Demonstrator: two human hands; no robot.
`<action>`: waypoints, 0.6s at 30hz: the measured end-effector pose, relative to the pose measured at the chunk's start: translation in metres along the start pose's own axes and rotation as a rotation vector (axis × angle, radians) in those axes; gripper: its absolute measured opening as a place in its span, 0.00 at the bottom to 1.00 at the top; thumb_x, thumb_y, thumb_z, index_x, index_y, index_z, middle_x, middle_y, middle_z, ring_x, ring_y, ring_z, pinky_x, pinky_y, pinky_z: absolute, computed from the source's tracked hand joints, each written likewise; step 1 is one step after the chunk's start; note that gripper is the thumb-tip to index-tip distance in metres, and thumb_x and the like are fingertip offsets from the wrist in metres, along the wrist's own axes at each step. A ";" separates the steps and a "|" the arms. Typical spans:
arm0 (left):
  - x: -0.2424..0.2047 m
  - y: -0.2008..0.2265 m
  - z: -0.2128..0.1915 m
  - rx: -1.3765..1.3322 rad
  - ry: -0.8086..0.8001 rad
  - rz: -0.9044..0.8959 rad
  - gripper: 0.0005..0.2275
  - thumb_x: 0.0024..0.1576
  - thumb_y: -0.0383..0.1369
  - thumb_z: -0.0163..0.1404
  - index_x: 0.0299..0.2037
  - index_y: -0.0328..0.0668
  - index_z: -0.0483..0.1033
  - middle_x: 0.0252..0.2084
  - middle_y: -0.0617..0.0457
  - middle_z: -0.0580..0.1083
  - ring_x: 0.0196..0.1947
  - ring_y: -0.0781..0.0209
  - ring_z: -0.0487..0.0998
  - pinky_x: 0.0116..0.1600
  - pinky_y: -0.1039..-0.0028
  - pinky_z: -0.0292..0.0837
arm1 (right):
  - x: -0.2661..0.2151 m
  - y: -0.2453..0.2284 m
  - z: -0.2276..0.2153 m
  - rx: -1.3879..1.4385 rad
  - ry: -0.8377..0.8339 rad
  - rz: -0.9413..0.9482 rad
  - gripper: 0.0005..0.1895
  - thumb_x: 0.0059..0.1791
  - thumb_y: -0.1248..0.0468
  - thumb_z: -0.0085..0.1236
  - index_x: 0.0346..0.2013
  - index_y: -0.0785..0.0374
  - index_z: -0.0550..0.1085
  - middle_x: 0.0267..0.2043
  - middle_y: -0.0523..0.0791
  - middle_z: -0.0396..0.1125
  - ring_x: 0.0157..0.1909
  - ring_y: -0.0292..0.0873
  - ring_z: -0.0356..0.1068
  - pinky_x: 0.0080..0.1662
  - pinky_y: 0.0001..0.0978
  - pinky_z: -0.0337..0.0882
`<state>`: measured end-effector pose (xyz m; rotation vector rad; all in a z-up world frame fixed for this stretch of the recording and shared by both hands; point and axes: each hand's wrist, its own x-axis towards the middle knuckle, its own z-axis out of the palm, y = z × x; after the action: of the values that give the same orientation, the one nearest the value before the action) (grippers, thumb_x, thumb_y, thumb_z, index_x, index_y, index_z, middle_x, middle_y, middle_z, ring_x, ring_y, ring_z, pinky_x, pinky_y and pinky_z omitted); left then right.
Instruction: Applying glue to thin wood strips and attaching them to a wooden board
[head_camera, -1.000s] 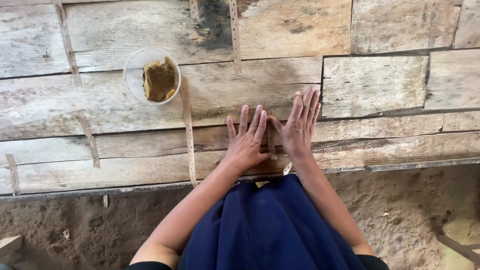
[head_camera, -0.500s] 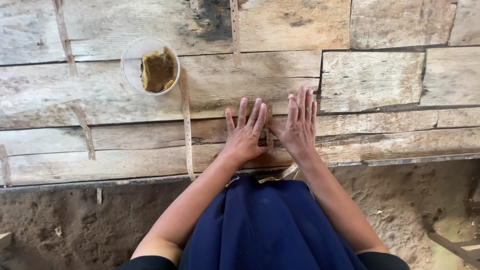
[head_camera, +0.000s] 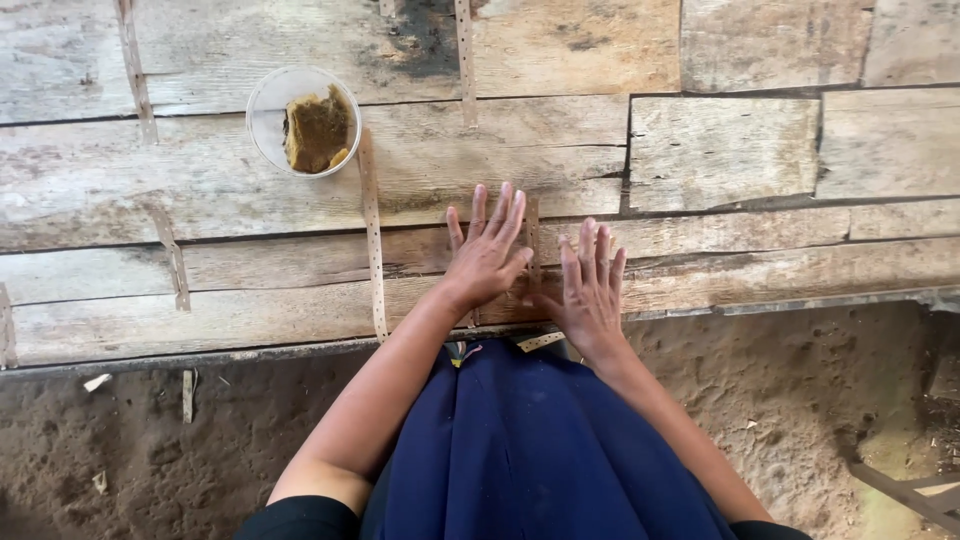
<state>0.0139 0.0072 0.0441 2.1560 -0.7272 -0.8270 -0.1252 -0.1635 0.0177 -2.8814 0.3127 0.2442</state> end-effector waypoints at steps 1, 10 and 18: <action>-0.003 -0.007 0.003 0.005 0.007 0.011 0.34 0.66 0.45 0.43 0.78 0.57 0.36 0.81 0.57 0.32 0.77 0.47 0.19 0.70 0.40 0.06 | -0.008 -0.001 -0.003 -0.003 0.013 0.000 0.58 0.43 0.21 0.40 0.76 0.54 0.48 0.82 0.54 0.24 0.81 0.58 0.20 0.72 0.64 0.25; -0.026 0.023 -0.033 -0.369 0.294 0.233 0.34 0.56 0.27 0.50 0.76 0.55 0.54 0.79 0.47 0.49 0.78 0.36 0.38 0.74 0.38 0.19 | -0.011 -0.043 -0.148 0.451 0.416 -0.211 0.15 0.50 0.66 0.60 0.51 0.53 0.76 0.56 0.43 0.64 0.68 0.47 0.56 0.73 0.51 0.51; -0.095 0.079 -0.086 -1.269 -0.325 0.396 0.06 0.61 0.32 0.57 0.41 0.36 0.80 0.31 0.45 0.80 0.29 0.67 0.80 0.37 0.83 0.73 | 0.024 -0.138 -0.267 1.041 0.446 -0.265 0.03 0.56 0.68 0.55 0.42 0.66 0.73 0.48 0.53 0.64 0.62 0.54 0.66 0.69 0.58 0.61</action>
<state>-0.0034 0.0612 0.1834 0.7352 -0.5098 -1.0228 -0.0335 -0.1029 0.2982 -1.8696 0.0737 -0.4801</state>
